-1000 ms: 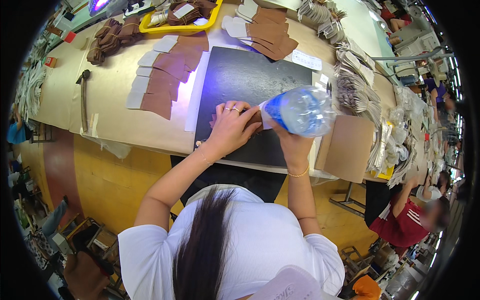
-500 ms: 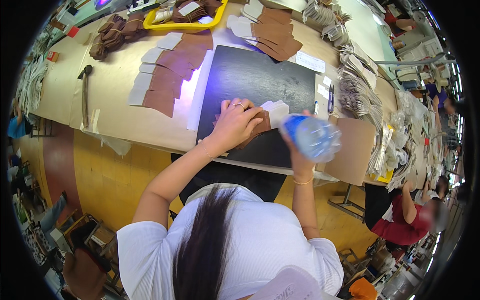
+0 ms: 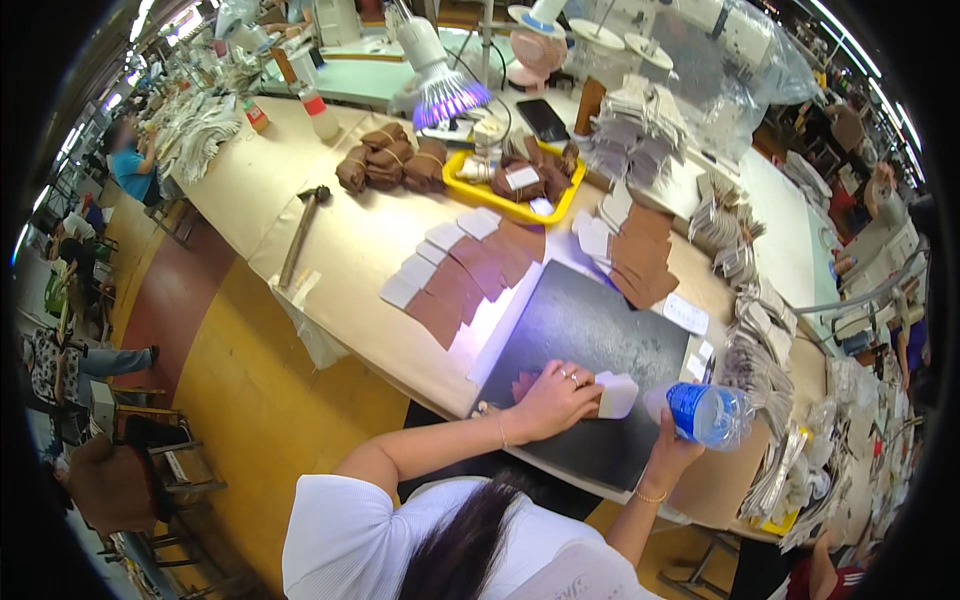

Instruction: The person repeatedly wipes small fabric pieces on a worktable using a plastic bottle, then places them aside. Later, the person picks up and folds a larger fabric piece.

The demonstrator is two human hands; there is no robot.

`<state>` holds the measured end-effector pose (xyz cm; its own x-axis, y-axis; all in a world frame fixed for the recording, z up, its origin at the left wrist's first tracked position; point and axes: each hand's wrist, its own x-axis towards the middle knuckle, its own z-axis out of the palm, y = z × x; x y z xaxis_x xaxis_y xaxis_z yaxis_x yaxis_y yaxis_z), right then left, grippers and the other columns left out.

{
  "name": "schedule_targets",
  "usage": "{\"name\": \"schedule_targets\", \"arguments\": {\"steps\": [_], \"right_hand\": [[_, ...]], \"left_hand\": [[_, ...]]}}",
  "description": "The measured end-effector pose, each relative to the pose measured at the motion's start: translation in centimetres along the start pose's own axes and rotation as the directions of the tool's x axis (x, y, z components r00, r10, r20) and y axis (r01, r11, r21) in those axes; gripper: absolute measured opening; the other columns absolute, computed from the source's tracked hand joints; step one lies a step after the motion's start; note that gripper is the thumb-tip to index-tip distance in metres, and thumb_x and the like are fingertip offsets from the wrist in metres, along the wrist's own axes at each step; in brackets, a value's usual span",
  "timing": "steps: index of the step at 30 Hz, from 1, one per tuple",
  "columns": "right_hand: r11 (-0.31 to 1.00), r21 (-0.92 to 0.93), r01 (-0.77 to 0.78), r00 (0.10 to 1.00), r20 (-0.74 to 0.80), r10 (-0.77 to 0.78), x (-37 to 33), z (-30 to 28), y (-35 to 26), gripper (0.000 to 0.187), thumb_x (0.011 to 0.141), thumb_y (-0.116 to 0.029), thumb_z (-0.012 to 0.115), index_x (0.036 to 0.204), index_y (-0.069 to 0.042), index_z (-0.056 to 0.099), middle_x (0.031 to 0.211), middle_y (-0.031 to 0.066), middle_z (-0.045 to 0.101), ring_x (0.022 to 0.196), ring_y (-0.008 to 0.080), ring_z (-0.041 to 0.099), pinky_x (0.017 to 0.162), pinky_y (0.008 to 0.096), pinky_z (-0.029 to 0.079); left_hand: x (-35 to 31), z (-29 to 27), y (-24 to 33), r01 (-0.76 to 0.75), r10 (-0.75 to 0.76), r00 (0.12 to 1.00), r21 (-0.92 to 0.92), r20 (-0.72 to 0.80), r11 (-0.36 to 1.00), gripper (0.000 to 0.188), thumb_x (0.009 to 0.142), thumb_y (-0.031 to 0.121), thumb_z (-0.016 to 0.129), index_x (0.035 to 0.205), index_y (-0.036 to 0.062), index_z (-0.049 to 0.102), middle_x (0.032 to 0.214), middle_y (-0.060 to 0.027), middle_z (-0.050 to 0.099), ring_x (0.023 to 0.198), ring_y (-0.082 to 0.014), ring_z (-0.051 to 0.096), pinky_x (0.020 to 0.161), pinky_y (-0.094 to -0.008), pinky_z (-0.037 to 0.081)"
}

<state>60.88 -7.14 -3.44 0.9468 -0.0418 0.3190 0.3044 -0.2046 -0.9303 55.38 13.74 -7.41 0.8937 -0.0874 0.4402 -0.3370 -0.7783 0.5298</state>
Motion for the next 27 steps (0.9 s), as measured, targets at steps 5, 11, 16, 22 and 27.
{"name": "schedule_targets", "arguments": {"steps": [5, 11, 16, 22, 27], "right_hand": [[0.997, -0.006, -0.072, 0.995, -0.065, 0.071, 0.2, -0.8, 0.4, 0.062, 0.078, -0.004, 0.078, 0.132, 0.006, 0.048, 0.131, 0.0155, 0.058, 0.117, 0.0237, 0.057, 0.103, 0.0367, 0.043], [0.996, 0.014, -0.094, 0.992, -0.08, 0.094, 0.0, -2.2, -0.8, 0.062, 0.077, -0.011, 0.082, 0.128, 0.006, 0.051, 0.123, 0.0151, 0.06, 0.11, 0.0219, 0.059, 0.099, 0.0351, 0.045], [0.999, 0.05, 0.007, 0.982, -0.189, 0.002, 0.2, -2.3, 0.1, 0.056, 0.079, -0.01, 0.08, 0.125, 0.007, 0.053, 0.122, 0.0146, 0.061, 0.11, 0.0219, 0.059, 0.099, 0.0357, 0.044], [0.998, 0.02, -0.052, 0.971, -0.231, 0.056, -0.9, -4.0, 2.5, 0.053, 0.084, -0.014, 0.075, 0.127, 0.009, 0.052, 0.122, 0.0158, 0.061, 0.109, 0.0242, 0.059, 0.099, 0.0383, 0.045], [0.998, -0.015, -0.068, 0.982, -0.176, 0.064, -0.7, -4.0, 2.3, 0.054, 0.086, -0.014, 0.073, 0.129, 0.009, 0.049, 0.126, 0.0167, 0.059, 0.112, 0.0253, 0.058, 0.1, 0.0397, 0.045]], "left_hand": [[0.6, -0.4, 0.1, 0.096, -0.087, 0.986, -0.063, 0.141, 0.993, 0.024, 0.086, 0.018, 0.065, 0.108, 0.0098, 0.065, 0.099, -0.0072, 0.063, 0.096, -0.0249, 0.058, 0.085, -0.0385, 0.038], [2.7, -2.6, -0.7, 0.351, -0.234, 0.913, -0.351, 0.335, 0.868, 0.018, 0.086, 0.008, 0.064, 0.103, 0.0034, 0.066, 0.099, -0.0151, 0.064, 0.092, -0.031, 0.063, 0.082, -0.0377, 0.05], [1.2, -2.6, -4.8, 0.544, -0.407, 0.828, -0.732, 0.386, 0.411, 0.039, 0.085, 0.001, 0.064, 0.123, 0.0046, 0.054, 0.107, -0.0061, 0.063, 0.095, -0.0179, 0.062, 0.085, -0.0327, 0.05], [0.0, -6.7, -5.8, 0.425, -0.666, 0.621, -0.892, 0.413, -0.156, 0.055, 0.083, -0.011, 0.057, 0.131, 0.0082, 0.04, 0.119, -0.0102, 0.056, 0.103, -0.0199, 0.062, 0.083, -0.0328, 0.056], [-1.4, -6.6, -11.4, -0.014, -0.848, 0.529, -0.999, 0.026, -0.039, 0.064, 0.082, -0.02, 0.049, 0.136, 0.0091, 0.029, 0.12, -0.0128, 0.054, 0.095, -0.0222, 0.062, 0.081, -0.0368, 0.058]]}}
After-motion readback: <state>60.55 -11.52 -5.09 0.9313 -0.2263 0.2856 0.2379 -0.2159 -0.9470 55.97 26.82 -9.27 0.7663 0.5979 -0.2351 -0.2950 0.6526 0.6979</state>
